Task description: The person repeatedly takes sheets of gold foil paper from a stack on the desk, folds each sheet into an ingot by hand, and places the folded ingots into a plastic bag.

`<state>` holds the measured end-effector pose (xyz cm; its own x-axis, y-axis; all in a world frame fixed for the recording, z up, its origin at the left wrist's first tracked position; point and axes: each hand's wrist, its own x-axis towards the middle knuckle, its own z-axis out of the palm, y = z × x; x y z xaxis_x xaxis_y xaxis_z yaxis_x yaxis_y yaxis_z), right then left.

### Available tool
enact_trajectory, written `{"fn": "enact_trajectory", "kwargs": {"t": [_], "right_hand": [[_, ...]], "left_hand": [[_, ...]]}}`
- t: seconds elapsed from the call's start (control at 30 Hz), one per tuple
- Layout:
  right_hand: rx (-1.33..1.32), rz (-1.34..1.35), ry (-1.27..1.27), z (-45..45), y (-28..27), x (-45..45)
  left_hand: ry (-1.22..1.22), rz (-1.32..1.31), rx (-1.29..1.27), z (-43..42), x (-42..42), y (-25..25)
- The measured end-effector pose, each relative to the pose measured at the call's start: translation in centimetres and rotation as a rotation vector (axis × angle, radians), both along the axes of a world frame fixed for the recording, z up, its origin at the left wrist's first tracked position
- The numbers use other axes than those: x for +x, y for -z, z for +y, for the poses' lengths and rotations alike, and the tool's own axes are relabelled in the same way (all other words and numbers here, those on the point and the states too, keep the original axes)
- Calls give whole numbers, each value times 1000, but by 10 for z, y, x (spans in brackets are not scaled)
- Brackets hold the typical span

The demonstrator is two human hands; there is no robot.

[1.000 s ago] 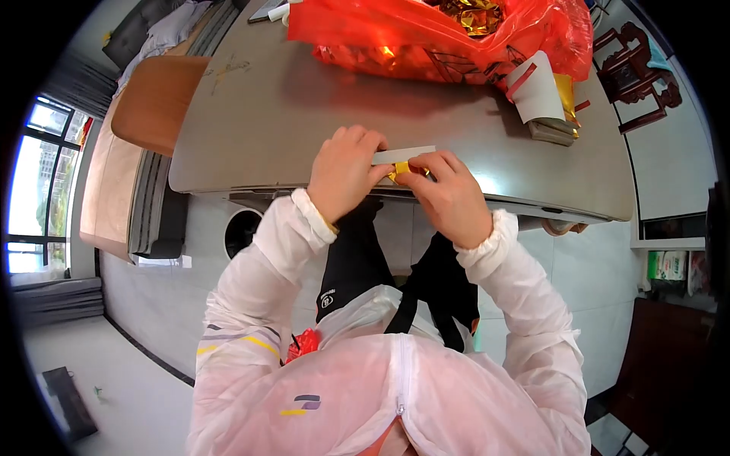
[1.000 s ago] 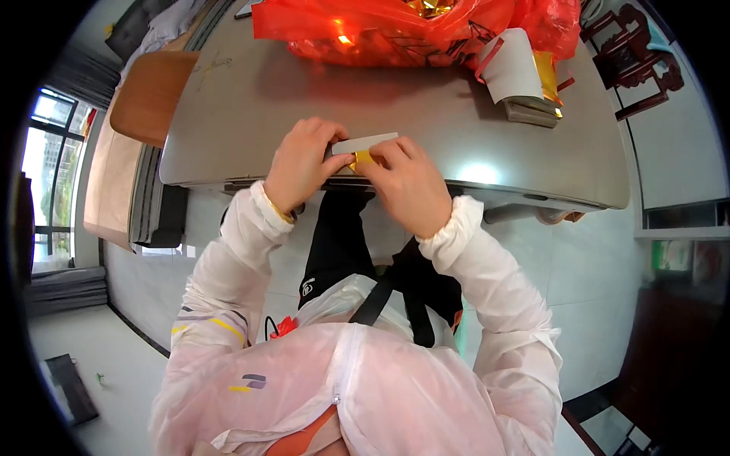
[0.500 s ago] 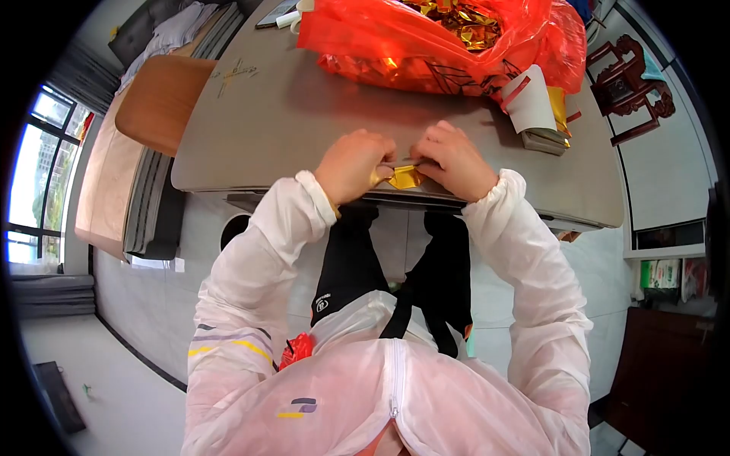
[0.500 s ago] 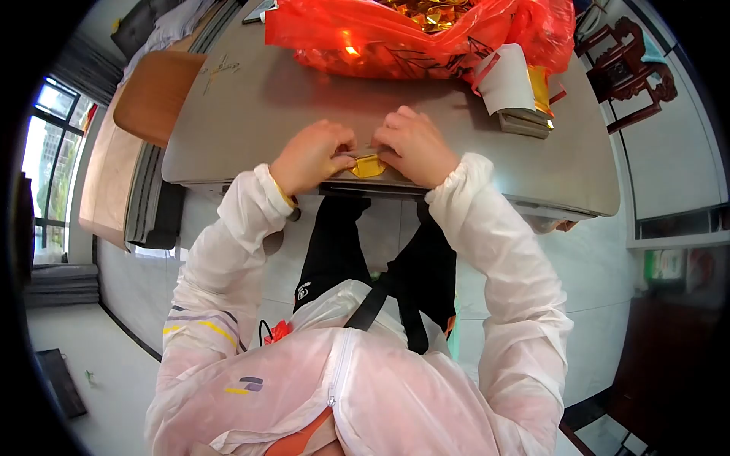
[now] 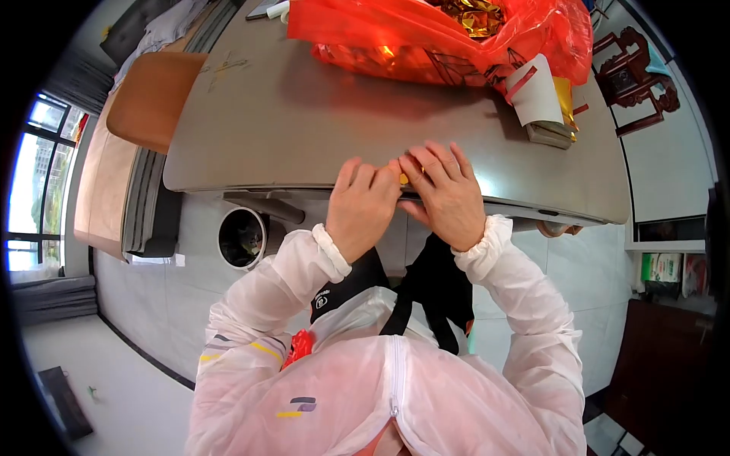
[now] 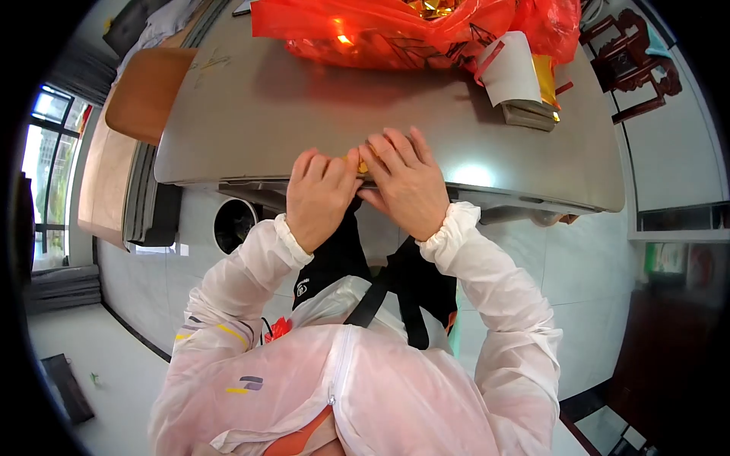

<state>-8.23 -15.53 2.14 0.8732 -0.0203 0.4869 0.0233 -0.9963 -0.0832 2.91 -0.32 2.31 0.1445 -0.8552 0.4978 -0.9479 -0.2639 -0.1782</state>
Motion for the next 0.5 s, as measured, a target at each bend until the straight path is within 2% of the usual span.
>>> {"fn": "enact_trajectory", "kwargs": {"t": [0.2,0.4,0.5], "right_hand": [[-10,-54,86,-13,5,-5],[90,-117,93,-5,4,-6],[177,-252,-33,-7,2,-15]], "left_hand": [[8,63,-54,4,4,-4],[51,79,-109,8,8,-1],[125,284,-211,12,2,-7]]}}
